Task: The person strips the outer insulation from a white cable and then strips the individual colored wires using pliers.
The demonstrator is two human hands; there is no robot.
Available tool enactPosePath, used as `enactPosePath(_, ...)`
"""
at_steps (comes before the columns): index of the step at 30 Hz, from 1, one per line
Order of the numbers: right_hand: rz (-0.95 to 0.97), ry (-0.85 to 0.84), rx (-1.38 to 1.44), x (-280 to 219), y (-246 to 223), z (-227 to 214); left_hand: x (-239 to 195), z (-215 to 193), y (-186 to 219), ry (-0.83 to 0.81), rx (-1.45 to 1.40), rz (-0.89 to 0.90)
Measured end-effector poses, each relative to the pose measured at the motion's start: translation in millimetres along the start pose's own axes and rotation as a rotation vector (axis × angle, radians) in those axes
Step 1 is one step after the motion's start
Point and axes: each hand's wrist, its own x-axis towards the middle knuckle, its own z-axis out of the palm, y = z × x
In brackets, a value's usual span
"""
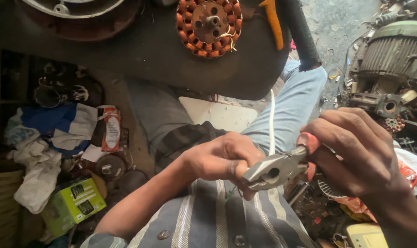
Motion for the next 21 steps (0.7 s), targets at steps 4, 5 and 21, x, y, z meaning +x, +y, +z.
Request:
enactPosePath(4,0.028,0.051,0.027,0,-3,4,3,0,-7,0.018,-0.052,-0.002)
enactPosePath(5,0.038,0.053,0.027,-1,-4,5,4,-1,-7,0.006,-0.046,0.015)
enactPosePath(21,0.508,0.003,0.589,-39,-22,47,16,9,-13,0.059,-0.111,0.209)
